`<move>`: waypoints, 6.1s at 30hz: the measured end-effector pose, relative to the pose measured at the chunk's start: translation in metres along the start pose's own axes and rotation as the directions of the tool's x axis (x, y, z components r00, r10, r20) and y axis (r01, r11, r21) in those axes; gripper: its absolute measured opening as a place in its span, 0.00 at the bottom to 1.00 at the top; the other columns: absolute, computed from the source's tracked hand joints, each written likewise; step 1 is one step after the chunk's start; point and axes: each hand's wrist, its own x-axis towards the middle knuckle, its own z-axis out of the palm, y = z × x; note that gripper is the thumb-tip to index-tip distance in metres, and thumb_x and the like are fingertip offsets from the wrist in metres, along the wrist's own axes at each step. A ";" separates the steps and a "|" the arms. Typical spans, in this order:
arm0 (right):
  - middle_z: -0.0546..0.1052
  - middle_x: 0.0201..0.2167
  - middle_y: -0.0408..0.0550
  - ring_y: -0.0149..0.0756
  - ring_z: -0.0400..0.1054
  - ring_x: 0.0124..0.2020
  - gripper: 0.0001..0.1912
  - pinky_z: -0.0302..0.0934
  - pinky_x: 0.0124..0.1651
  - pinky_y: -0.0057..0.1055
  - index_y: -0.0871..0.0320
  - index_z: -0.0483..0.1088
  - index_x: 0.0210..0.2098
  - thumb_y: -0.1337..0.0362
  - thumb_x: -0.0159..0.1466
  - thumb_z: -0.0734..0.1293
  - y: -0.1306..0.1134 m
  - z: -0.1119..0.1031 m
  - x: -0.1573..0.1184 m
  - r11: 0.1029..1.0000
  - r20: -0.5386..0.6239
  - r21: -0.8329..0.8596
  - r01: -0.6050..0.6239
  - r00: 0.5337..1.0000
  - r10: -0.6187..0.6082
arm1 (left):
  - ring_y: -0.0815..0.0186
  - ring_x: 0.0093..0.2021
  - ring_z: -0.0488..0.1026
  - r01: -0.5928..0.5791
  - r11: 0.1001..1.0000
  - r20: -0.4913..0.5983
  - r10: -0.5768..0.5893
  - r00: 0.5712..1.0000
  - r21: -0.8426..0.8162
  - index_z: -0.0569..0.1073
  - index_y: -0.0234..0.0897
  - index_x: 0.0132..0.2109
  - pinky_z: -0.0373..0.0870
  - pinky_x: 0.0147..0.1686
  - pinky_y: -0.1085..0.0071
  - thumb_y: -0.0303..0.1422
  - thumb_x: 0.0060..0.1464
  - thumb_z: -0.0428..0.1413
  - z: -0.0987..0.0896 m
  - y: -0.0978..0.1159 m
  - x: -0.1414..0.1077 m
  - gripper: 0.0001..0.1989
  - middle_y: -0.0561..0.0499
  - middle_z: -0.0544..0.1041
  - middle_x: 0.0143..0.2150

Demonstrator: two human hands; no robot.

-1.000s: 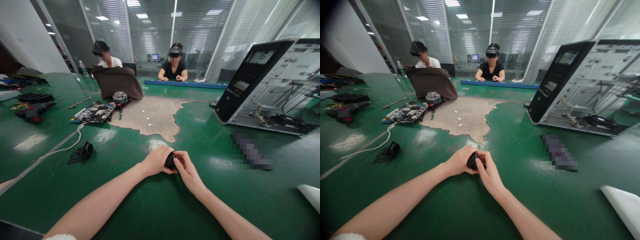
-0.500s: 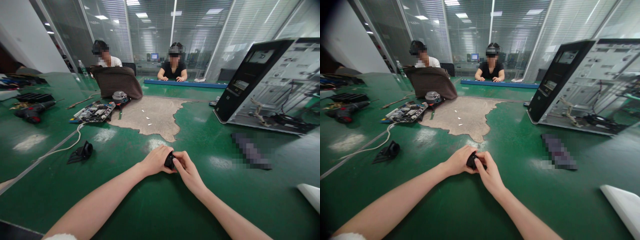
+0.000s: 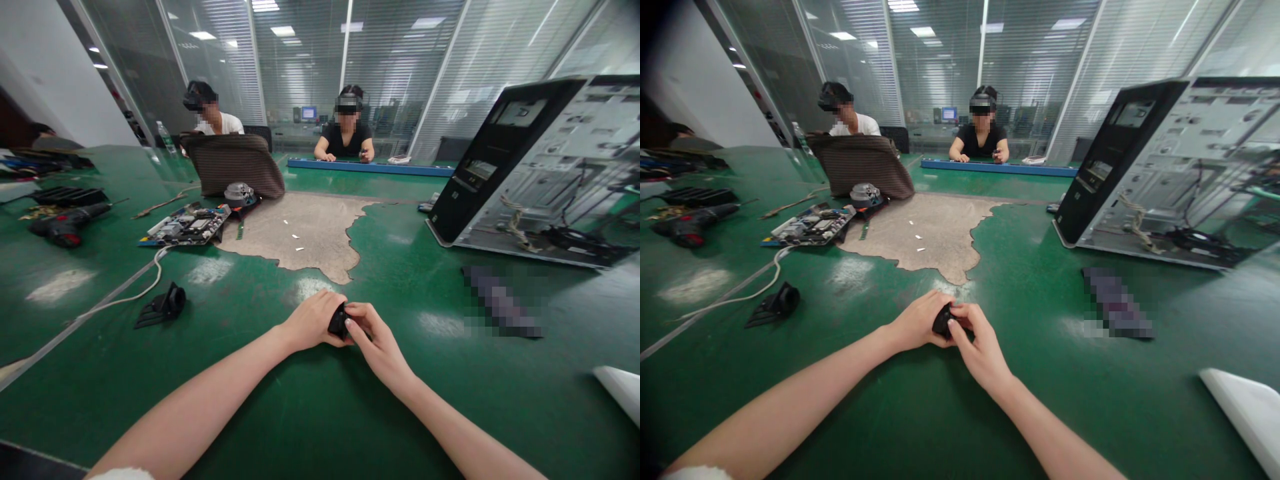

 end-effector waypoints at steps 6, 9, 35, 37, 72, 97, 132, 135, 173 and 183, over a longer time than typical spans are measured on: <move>0.68 0.35 0.45 0.33 0.67 0.38 0.08 0.63 0.43 0.33 0.55 0.60 0.38 0.63 0.59 0.60 0.002 -0.002 0.006 0.991 0.039 0.089 -0.103 0.994 0.100 | 0.59 0.39 0.66 0.001 1.000 0.005 -0.001 1.000 0.006 0.60 0.35 0.42 0.65 0.39 0.63 0.42 0.42 0.56 0.000 -0.001 0.000 0.22 0.47 0.68 0.37; 0.69 0.36 0.45 0.33 0.67 0.39 0.09 0.62 0.44 0.34 0.56 0.60 0.40 0.63 0.59 0.60 0.002 -0.006 0.008 0.988 0.093 0.081 -0.132 0.988 0.124 | 0.59 0.39 0.65 0.000 1.000 0.009 0.000 1.000 0.007 0.60 0.35 0.42 0.64 0.39 0.64 0.43 0.41 0.57 0.000 -0.001 0.001 0.24 0.47 0.68 0.38; 0.68 0.34 0.42 0.31 0.66 0.38 0.12 0.60 0.44 0.34 0.54 0.60 0.35 0.61 0.54 0.66 0.003 -0.022 0.015 0.950 0.291 0.236 -0.206 0.947 0.133 | 0.60 0.38 0.65 -0.009 1.000 0.022 0.009 1.000 0.029 0.60 0.34 0.42 0.64 0.38 0.65 0.46 0.41 0.56 0.001 -0.002 0.000 0.25 0.47 0.68 0.37; 0.67 0.32 0.41 0.31 0.66 0.36 0.10 0.60 0.42 0.32 0.55 0.61 0.33 0.60 0.55 0.65 0.002 -0.020 0.016 0.956 0.241 0.225 -0.188 0.961 0.133 | 0.60 0.37 0.65 -0.010 1.000 0.024 0.009 1.000 0.029 0.60 0.34 0.42 0.64 0.38 0.65 0.47 0.41 0.56 0.001 -0.002 0.000 0.26 0.47 0.68 0.37; 0.68 0.32 0.41 0.30 0.66 0.35 0.10 0.60 0.40 0.31 0.56 0.60 0.32 0.59 0.56 0.64 0.001 -0.024 0.020 0.953 0.286 0.214 -0.216 0.947 0.150 | 0.60 0.37 0.65 0.004 1.000 0.016 -0.004 1.000 0.012 0.61 0.34 0.42 0.64 0.38 0.65 0.47 0.41 0.56 0.000 -0.001 0.000 0.26 0.47 0.68 0.37; 0.68 0.37 0.45 0.33 0.64 0.41 0.12 0.59 0.46 0.35 0.55 0.60 0.39 0.60 0.56 0.64 0.000 -0.022 0.020 0.970 0.260 0.144 -0.195 0.953 0.153 | 0.60 0.38 0.65 0.017 1.000 0.022 -0.017 1.000 0.000 0.60 0.35 0.43 0.64 0.38 0.64 0.45 0.39 0.57 0.001 -0.002 0.001 0.26 0.47 0.68 0.38; 0.68 0.36 0.44 0.33 0.64 0.41 0.12 0.59 0.45 0.34 0.55 0.61 0.39 0.61 0.56 0.64 0.008 -0.019 0.021 0.967 0.220 0.177 -0.181 0.965 0.141 | 0.60 0.38 0.65 0.017 1.000 0.018 -0.016 1.000 -0.014 0.61 0.35 0.42 0.64 0.37 0.66 0.46 0.39 0.57 0.000 -0.002 0.002 0.26 0.48 0.68 0.37; 0.68 0.36 0.44 0.33 0.65 0.40 0.12 0.59 0.46 0.36 0.56 0.61 0.38 0.62 0.56 0.65 0.006 -0.022 0.020 0.963 0.287 0.176 -0.203 0.947 0.147 | 0.60 0.37 0.64 0.018 1.000 0.020 -0.018 1.000 -0.002 0.60 0.35 0.42 0.64 0.37 0.66 0.45 0.39 0.58 -0.001 -0.002 0.001 0.26 0.48 0.68 0.37; 0.68 0.35 0.44 0.33 0.66 0.38 0.11 0.60 0.44 0.35 0.55 0.60 0.36 0.60 0.55 0.65 0.006 -0.017 0.018 0.957 0.238 0.206 -0.205 0.959 0.154 | 0.60 0.38 0.64 0.020 1.000 0.014 -0.020 1.000 0.012 0.61 0.35 0.40 0.64 0.37 0.65 0.44 0.39 0.58 0.001 -0.002 0.001 0.24 0.48 0.67 0.37; 0.69 0.32 0.41 0.32 0.67 0.36 0.10 0.61 0.41 0.32 0.55 0.60 0.33 0.60 0.55 0.64 0.005 -0.017 0.016 0.947 0.217 0.259 -0.192 0.967 0.137 | 0.60 0.37 0.64 0.014 1.000 0.018 -0.014 1.000 0.013 0.60 0.35 0.41 0.63 0.37 0.66 0.46 0.40 0.57 0.001 -0.003 0.001 0.25 0.48 0.67 0.37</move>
